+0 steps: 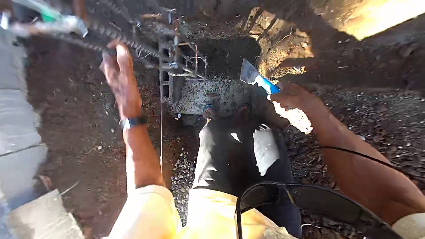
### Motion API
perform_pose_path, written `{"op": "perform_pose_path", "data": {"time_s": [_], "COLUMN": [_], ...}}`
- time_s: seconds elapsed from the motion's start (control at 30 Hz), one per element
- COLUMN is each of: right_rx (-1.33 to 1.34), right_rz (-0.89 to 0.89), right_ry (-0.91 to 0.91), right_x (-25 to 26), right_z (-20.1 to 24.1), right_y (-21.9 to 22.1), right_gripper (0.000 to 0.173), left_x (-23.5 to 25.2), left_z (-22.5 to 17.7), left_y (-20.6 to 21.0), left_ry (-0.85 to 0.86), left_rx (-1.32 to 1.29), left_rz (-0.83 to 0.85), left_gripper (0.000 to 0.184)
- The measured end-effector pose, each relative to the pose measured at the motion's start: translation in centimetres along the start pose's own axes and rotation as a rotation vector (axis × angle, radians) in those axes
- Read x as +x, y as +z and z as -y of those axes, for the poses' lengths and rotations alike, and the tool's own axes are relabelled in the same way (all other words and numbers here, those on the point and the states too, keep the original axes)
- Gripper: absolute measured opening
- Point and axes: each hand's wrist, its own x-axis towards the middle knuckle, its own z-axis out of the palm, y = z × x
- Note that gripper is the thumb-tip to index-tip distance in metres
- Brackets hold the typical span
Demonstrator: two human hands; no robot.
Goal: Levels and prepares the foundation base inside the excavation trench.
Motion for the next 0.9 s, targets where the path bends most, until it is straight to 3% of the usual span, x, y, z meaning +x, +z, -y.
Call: {"op": "perform_pose_path", "data": {"time_s": [0.03, 0.13, 0.3, 0.47, 0.57, 0.73, 0.8, 0.9], "right_rx": [-0.052, -0.143, -0.101, 0.204, 0.318, 0.084, 0.058, 0.071], "right_rz": [-0.036, -0.12, -0.18, -0.038, 0.087, 0.175, 0.192, 0.184], "right_ry": [-0.032, -0.134, -0.224, -0.135, -0.118, -0.039, -0.089, -0.143], "right_x": [0.0, -2.5, -5.8, -5.7, -2.3, 10.2, 15.2, 21.0], "right_z": [0.2, -0.6, -2.1, -0.3, 2.1, 4.4, 4.6, 6.2], "right_y": [0.3, 1.9, 1.9, 5.1, 7.4, 10.3, 11.5, 11.7], "right_gripper": [0.045, 0.046, 0.042, 0.048, 0.045, 0.055, 0.056, 0.051], "left_x": [1.5, 2.3, 2.1, 2.5, 2.7, 3.0, 2.6, 0.5], "left_z": [0.2, 2.0, 1.1, 2.1, 2.5, 3.1, 3.6, 6.7], "left_y": [0.7, 1.8, 1.6, 2.3, 2.9, 4.0, 4.3, 2.3], "left_ry": [0.098, 0.2, 0.187, 0.265, 0.289, 0.277, 0.294, 0.283], "left_rx": [-0.168, -0.427, -0.369, -0.442, -0.455, -0.485, -0.519, -0.446], "left_rz": [-0.03, -0.099, -0.112, -0.144, -0.171, -0.213, -0.249, -0.099], "left_gripper": [0.048, 0.046, 0.043, 0.043, 0.044, 0.041, 0.039, 0.036]}}
